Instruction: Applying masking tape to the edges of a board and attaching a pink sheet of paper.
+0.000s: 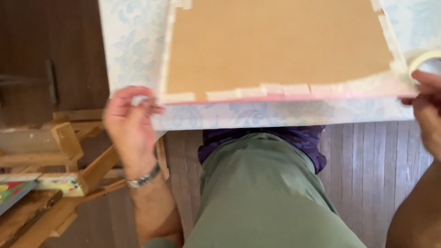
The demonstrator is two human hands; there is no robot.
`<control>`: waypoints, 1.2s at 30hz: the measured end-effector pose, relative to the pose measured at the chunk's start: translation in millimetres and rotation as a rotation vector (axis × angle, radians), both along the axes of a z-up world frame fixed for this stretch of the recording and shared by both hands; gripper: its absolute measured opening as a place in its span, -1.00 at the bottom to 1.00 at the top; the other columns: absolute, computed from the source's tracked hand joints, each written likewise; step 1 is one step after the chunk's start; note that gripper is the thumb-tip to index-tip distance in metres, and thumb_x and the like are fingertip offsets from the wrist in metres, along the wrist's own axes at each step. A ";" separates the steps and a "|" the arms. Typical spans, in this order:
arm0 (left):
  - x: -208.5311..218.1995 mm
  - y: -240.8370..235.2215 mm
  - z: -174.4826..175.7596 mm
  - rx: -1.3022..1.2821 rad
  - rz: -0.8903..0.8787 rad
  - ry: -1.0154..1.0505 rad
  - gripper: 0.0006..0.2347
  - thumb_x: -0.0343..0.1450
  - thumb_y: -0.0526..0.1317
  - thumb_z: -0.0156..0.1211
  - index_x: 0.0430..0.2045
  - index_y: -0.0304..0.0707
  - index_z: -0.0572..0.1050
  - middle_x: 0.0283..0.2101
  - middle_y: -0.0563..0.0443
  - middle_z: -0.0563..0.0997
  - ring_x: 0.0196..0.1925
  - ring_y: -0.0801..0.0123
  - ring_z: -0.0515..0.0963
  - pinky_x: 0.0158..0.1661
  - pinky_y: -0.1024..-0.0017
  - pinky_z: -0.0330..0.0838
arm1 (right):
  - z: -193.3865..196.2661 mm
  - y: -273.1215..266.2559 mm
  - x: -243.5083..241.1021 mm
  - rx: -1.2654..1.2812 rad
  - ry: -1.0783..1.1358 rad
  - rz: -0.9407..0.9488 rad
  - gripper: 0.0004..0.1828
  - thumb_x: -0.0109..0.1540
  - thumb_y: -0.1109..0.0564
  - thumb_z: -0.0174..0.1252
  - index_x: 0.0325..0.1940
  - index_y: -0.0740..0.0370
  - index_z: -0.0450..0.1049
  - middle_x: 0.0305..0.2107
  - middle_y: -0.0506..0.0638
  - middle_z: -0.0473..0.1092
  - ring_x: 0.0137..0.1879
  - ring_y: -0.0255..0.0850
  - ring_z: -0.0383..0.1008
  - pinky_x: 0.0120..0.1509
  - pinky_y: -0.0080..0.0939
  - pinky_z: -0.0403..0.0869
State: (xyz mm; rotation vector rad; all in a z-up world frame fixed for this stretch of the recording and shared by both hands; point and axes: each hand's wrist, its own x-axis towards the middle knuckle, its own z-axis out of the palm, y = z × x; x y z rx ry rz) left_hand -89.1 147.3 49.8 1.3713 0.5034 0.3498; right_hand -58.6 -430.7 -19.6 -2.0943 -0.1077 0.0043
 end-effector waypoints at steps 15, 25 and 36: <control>195.8 0.2 -16.3 0.144 -0.175 -0.581 -0.52 0.54 0.15 0.02 0.10 -0.30 0.51 0.17 -0.20 0.59 0.23 0.21 0.55 -0.01 0.34 0.36 | 54.6 103.3 212.3 0.374 -0.455 -0.045 -0.56 0.50 -0.15 0.23 0.10 0.34 0.56 -0.13 0.04 0.54 0.04 -0.20 0.57 0.31 -0.07 0.69; 173.8 -6.2 25.9 0.473 -0.049 -0.359 -0.63 0.67 -0.13 -0.11 -0.58 -0.03 0.04 -0.45 0.31 0.07 -0.34 0.57 0.03 -0.26 0.54 0.04 | 106.8 111.3 166.6 0.375 -0.279 -0.209 -0.67 0.57 -0.06 0.07 -0.09 0.22 0.53 -0.43 -0.22 0.22 -0.30 -0.40 0.19 -0.30 -0.37 0.30; 121.5 4.7 -3.6 0.384 0.017 -0.318 -0.62 0.57 0.12 0.12 -0.54 -0.04 0.24 -0.38 0.32 0.29 -0.25 0.62 0.23 -0.13 0.57 0.25 | 86.0 109.6 111.7 0.425 -0.074 -0.162 -0.66 0.46 -0.08 0.12 0.01 0.25 0.56 -0.30 -0.08 0.46 -0.19 -0.29 0.47 -0.17 -0.32 0.56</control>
